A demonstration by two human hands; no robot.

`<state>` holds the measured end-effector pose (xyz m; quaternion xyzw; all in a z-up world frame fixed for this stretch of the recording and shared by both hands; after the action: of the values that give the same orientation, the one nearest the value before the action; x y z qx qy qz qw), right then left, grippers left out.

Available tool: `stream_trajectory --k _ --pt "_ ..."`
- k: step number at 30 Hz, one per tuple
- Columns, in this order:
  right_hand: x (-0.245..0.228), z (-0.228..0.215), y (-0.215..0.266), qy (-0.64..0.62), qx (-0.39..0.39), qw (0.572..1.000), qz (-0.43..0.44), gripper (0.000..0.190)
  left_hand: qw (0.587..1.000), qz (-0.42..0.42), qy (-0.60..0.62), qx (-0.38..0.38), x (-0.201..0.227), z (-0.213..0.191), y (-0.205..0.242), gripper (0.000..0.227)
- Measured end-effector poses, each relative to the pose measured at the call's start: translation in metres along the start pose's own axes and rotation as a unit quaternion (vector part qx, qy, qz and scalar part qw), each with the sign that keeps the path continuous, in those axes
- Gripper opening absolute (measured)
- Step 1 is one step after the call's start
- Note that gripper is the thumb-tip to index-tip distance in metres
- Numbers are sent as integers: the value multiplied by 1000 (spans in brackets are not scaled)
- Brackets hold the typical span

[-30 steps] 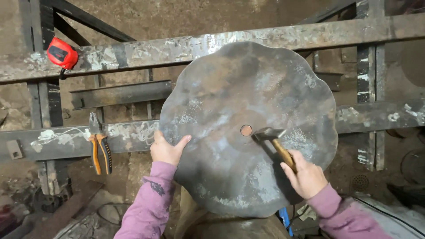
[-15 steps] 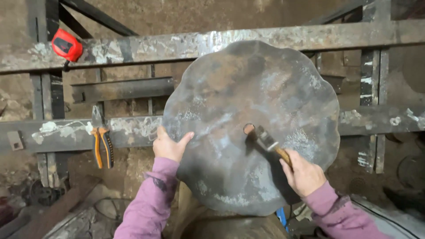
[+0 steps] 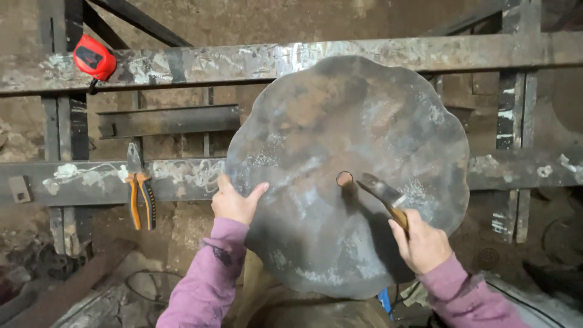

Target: Hammer and straighten a large metal disc with scalloped edges.

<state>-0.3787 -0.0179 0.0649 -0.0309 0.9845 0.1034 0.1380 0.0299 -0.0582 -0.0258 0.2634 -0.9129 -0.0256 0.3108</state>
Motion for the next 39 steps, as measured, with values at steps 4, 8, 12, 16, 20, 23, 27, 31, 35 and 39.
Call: stream_trajectory --k 4,8,12,16,20,23,27,31,35,39 --pt "18 32 0 32 -53 998 24 29 1000 6 -25 1 -2 2 1 94" --pt "13 23 -5 99 -96 990 42 29 999 -6 -38 4 -6 3 6 100" --pt "-1 2 -1 46 -18 999 22 31 1000 -1 -30 -2 -1 2 2 94" --pt "20 38 0 42 -42 998 25 30 998 -10 -52 -19 5 -4 5 90" --pt "14 28 -9 78 -87 993 34 29 999 -3 -50 -1 -2 2 4 90" --pt "0 7 1 45 -58 996 50 29 999 -5 -46 -18 -5 5 1 89" --pt "5 19 -6 14 -22 999 22 28 1000 7 -29 4 0 -1 2 92" --pt "10 35 -6 76 -102 991 38 27 999 14 -51 3 -7 7 2 91" --pt "-3 10 -4 59 -81 994 41 28 998 -10 -64 -24 -7 6 2 89" --pt "-5 8 -5 12 -1 1000 6 28 999 6 -38 -9 1 -2 4 96"
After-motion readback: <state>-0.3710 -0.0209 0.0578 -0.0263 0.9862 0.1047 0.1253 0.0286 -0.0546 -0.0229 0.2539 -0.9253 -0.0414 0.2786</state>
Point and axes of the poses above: each hand's wrist, its own y-axis away from the middle knuckle, its own z-axis out of the palm, x = y × z, the point moved 7 cm from there along -y, towards the middle knuckle, and after that the axes turned 3 degrees about x, right-handed, at the moved point
